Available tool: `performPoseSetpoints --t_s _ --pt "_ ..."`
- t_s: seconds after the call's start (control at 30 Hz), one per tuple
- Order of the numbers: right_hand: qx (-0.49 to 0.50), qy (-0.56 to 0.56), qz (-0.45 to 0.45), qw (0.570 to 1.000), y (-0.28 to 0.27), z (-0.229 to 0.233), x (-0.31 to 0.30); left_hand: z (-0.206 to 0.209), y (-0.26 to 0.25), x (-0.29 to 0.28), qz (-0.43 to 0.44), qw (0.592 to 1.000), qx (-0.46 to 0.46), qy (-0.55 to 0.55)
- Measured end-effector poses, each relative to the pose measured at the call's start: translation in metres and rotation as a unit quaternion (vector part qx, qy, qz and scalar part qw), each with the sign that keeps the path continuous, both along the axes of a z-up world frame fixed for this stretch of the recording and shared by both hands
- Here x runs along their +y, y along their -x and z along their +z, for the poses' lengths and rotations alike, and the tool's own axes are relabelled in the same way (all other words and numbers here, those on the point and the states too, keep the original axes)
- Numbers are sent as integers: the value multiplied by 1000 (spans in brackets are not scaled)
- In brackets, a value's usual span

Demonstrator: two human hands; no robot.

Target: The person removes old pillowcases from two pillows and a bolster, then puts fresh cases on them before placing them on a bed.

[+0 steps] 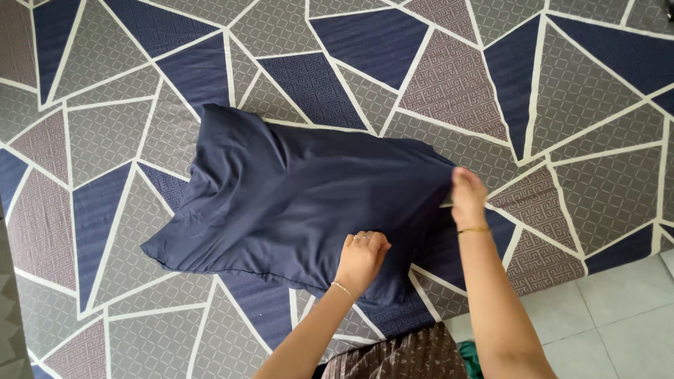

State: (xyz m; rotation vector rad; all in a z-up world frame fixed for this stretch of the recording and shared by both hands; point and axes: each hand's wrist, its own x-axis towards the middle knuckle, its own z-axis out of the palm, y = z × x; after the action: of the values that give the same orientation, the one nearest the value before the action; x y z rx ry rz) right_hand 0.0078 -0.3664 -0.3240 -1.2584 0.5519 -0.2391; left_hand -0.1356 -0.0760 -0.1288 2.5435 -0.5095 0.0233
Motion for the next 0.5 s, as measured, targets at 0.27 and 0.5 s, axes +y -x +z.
performPoseSetpoints --t_s 0.27,0.5 --pt "176 -29 126 976 84 -7 53 -10 15 32 59 991 -95 -71" --pt "102 -108 218 965 159 35 70 -7 24 49 -28 997 -48 62"
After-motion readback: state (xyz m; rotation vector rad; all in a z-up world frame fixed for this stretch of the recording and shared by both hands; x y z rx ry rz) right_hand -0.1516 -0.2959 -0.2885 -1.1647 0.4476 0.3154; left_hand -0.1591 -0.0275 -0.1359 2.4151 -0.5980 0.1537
